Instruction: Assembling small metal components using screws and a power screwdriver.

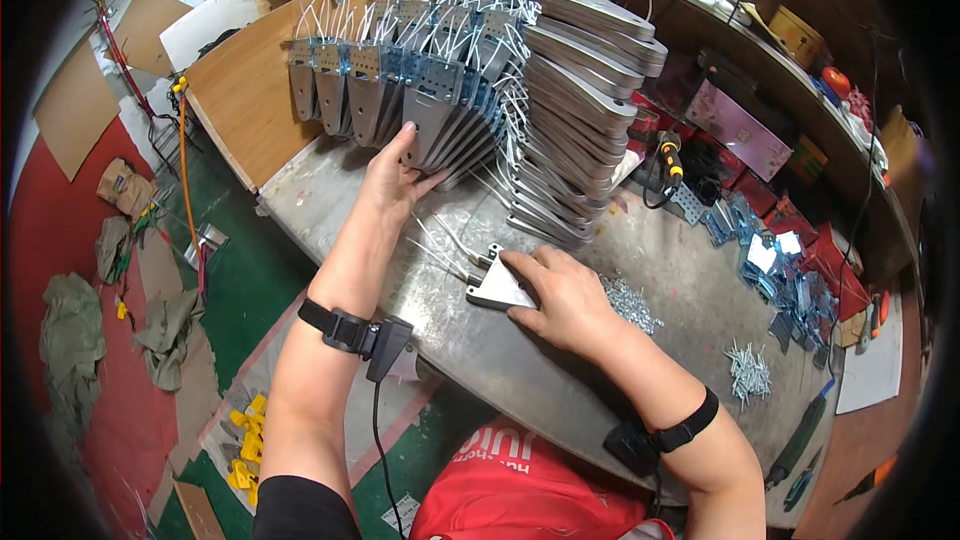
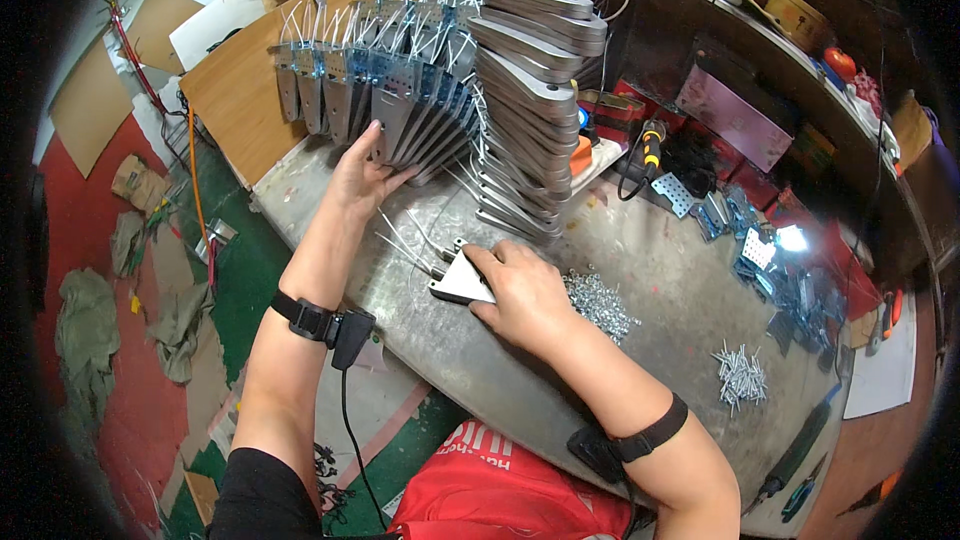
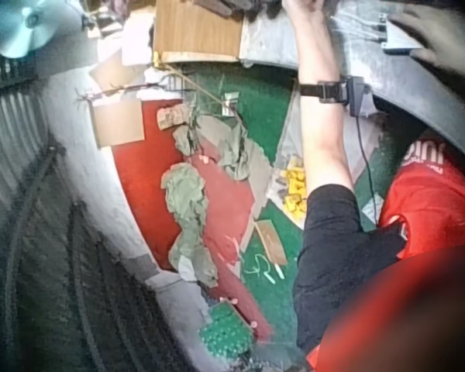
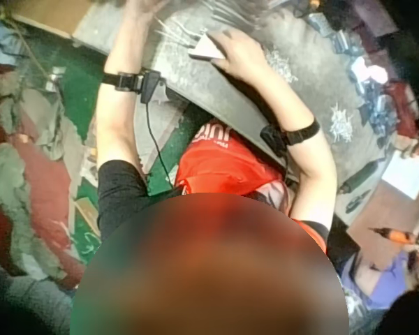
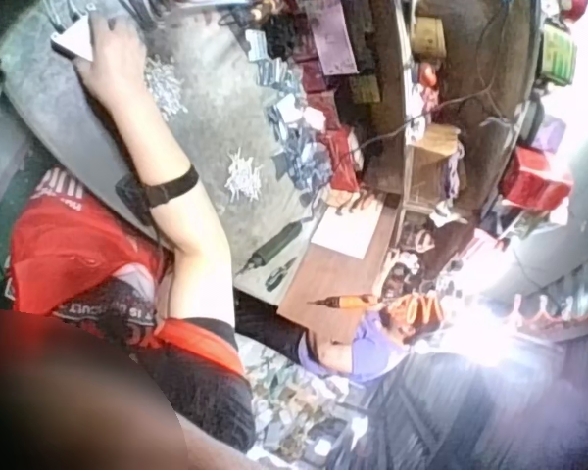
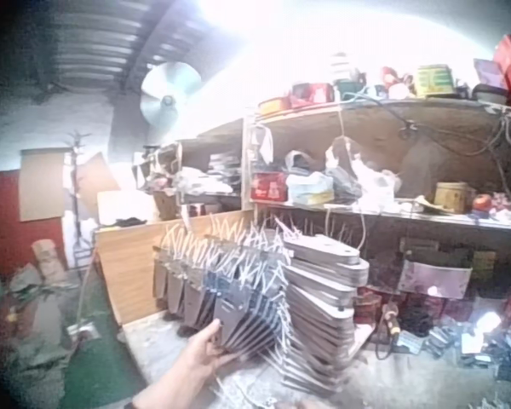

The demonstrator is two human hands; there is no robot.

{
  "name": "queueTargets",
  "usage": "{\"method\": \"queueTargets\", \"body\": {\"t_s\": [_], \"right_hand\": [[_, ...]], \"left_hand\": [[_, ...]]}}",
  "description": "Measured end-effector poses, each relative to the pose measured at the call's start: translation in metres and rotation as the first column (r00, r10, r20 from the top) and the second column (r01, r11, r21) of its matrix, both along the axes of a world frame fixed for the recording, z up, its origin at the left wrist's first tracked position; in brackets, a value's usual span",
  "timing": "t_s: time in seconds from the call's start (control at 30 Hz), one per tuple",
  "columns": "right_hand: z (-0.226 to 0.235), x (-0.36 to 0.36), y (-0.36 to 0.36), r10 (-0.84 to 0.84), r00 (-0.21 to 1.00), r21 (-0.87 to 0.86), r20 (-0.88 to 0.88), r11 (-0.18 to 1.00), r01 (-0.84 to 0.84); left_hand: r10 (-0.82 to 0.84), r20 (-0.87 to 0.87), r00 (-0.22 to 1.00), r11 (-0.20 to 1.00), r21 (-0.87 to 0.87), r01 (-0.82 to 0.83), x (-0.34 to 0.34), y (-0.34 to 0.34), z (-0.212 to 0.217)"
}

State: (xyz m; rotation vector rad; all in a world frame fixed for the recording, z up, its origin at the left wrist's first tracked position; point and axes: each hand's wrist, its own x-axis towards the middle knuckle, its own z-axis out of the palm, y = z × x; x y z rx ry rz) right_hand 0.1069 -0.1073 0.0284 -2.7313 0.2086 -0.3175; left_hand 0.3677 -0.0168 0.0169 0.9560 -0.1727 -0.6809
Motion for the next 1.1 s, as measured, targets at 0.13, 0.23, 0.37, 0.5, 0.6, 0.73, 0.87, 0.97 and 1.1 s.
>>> {"method": "queueTargets", "body": {"t_s": [0.13,0.23,0.37,0.5,0.6,0.73,0.87,0.97,1.1], "right_hand": [[-0.002,-0.002,0.001,0.011,1.0,0.008,0.013,1.0,-0.011],[0.001,-0.01,0.007,0.008,0.999,0.04,0.047,0.999,-0.009],[0.015,-0.041,0.013,-0.108,0.981,0.192,0.16,0.978,0.076],[0.032,-0.091,0.015,-0.336,0.892,0.403,0.303,0.893,0.2],[0.042,-0.116,0.039,-0.358,0.823,0.326,0.441,0.918,0.225],[0.035,-0.157,0.05,-0.34,0.869,0.296,0.361,0.925,0.239],[0.024,-0.236,-0.029,-0.683,0.679,0.305,0.271,0.73,0.612],[0.003,-0.32,-0.131,-0.852,0.505,0.181,0.135,0.523,0.833],[-0.013,-0.345,-0.197,-0.898,0.421,-0.115,0.129,0.408,0.906]], "left_hand": [[0.056,-0.026,0.998,0.998,0.026,-0.056,-0.009,0.005,0.007],[0.056,-0.015,0.998,0.998,0.04,-0.056,-0.009,0.02,0.009],[0.12,0.131,0.984,0.989,0.07,-0.13,-0.015,0.044,-0.004],[0.222,0.529,0.819,0.946,0.087,-0.312,-0.116,0.065,0.011],[-0.202,0.544,0.814,0.979,0.103,0.174,-0.21,0.071,0.002],[-0.371,0.455,0.81,0.928,0.154,0.339,-0.287,0.044,-0.003],[-0.56,0.046,0.827,0.822,0.153,0.548,-0.315,0.031,0.009],[-0.717,-0.072,0.693,0.673,0.19,0.715,-0.328,0.028,0.004],[-0.748,-0.014,0.663,0.635,0.274,0.722,-0.348,0.019,-0.002]]}}
